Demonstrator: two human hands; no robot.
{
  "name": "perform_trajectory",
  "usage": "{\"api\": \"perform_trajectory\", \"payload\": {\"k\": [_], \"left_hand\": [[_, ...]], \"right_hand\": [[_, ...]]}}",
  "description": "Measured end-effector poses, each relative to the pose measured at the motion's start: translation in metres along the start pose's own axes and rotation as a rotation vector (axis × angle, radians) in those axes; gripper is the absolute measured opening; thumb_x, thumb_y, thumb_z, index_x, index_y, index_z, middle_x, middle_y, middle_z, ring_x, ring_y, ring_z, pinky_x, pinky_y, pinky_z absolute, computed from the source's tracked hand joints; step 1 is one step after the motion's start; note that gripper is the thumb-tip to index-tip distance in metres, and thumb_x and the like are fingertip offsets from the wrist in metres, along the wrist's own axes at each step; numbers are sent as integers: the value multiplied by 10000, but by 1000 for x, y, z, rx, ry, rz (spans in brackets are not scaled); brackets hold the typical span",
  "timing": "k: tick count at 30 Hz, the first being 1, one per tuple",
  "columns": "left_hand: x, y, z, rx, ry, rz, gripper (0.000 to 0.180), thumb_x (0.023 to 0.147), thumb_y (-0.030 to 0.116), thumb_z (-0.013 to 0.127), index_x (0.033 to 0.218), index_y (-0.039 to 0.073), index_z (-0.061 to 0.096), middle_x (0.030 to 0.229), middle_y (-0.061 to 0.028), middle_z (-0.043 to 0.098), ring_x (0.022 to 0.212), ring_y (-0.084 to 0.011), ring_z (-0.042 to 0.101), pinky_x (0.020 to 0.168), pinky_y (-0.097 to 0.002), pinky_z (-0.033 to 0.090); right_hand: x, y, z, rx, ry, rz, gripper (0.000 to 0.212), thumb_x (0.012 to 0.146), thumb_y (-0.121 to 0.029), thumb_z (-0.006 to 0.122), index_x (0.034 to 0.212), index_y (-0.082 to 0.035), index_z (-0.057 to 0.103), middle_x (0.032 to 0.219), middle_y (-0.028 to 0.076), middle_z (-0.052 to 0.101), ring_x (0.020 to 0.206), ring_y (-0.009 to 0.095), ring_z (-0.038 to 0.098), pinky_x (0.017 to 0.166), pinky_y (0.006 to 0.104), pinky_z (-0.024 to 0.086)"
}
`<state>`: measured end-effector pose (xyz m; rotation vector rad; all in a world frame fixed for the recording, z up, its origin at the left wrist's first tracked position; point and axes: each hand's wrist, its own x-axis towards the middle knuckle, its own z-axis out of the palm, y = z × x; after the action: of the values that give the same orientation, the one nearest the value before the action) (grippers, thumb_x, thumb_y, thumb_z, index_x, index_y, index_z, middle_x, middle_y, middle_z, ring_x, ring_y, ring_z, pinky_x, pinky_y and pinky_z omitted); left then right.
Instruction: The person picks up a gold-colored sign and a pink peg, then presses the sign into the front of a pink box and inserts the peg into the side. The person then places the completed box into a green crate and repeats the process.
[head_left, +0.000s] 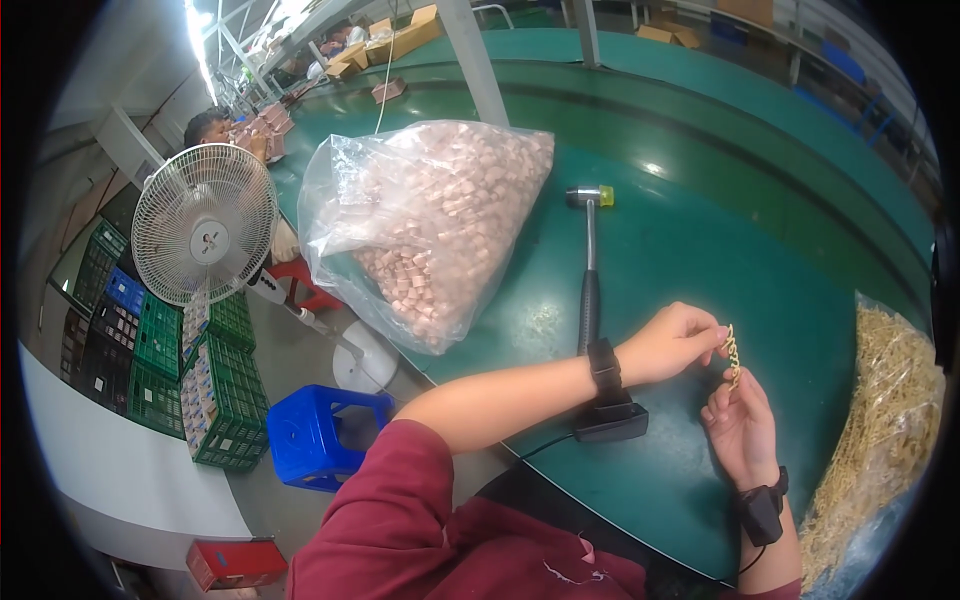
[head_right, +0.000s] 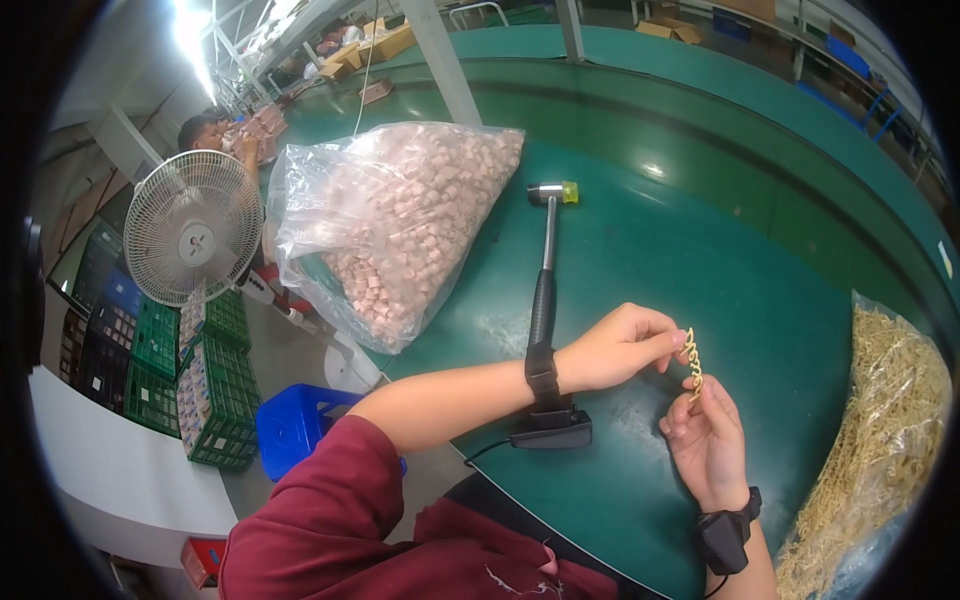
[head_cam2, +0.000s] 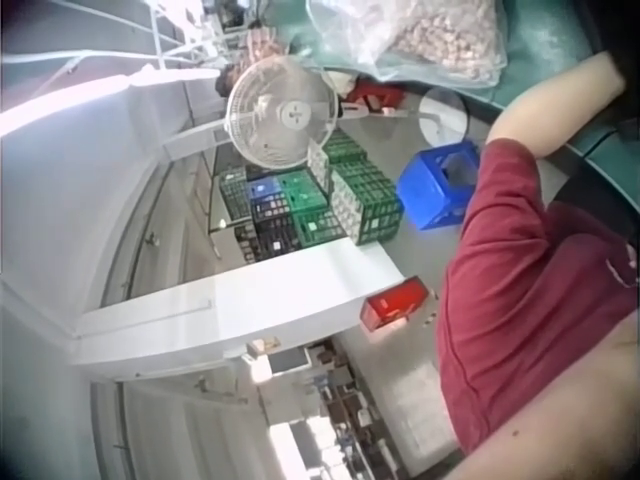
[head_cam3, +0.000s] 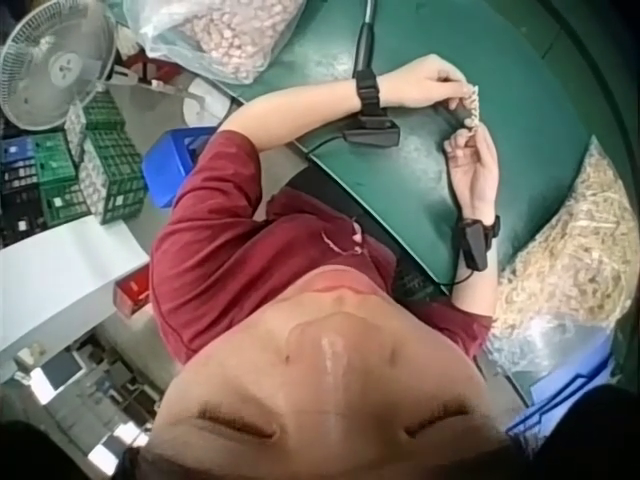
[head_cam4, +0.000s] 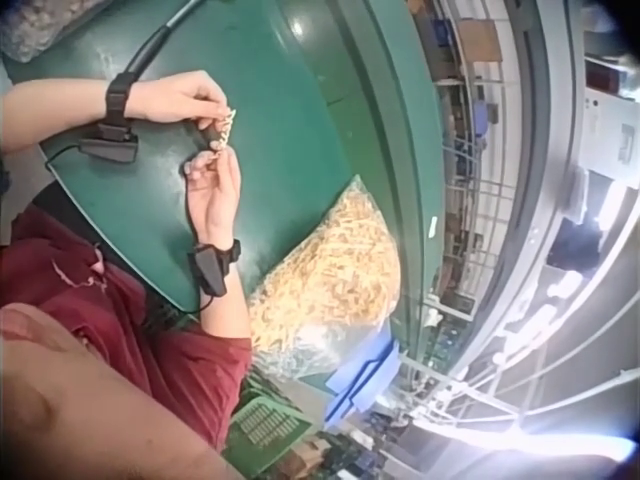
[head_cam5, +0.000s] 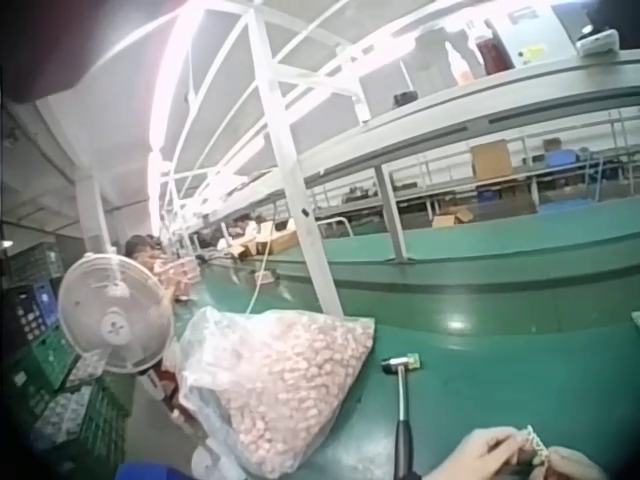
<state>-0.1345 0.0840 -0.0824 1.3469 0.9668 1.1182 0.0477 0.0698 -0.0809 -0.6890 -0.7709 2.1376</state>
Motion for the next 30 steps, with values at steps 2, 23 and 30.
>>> {"api": "perform_trajectory", "payload": {"k": [2,23,30], "left_hand": [[0,0,0,-2,2,-7,272,920,223,505,845,-2,638,635,6,555,602,-52,482,574,-206,379],[0,1,-1,-38,3,-27,234,900,191,490,852,20,644,652,9,568,612,-52,493,553,-200,362],[3,2,0,9,-1,14,232,901,160,468,872,11,644,665,-2,575,631,-60,511,583,-209,398]], "right_hand": [[0,0,0,1,-8,3,168,954,-208,408,967,-64,492,653,16,470,579,101,426,591,242,374],[0,-1,-6,21,-56,1,158,924,-184,476,988,-49,531,680,24,533,614,108,478,636,252,399],[0,-3,-5,-27,-69,-1,125,900,-160,517,976,-62,516,675,7,504,618,94,462,642,240,407]]}}
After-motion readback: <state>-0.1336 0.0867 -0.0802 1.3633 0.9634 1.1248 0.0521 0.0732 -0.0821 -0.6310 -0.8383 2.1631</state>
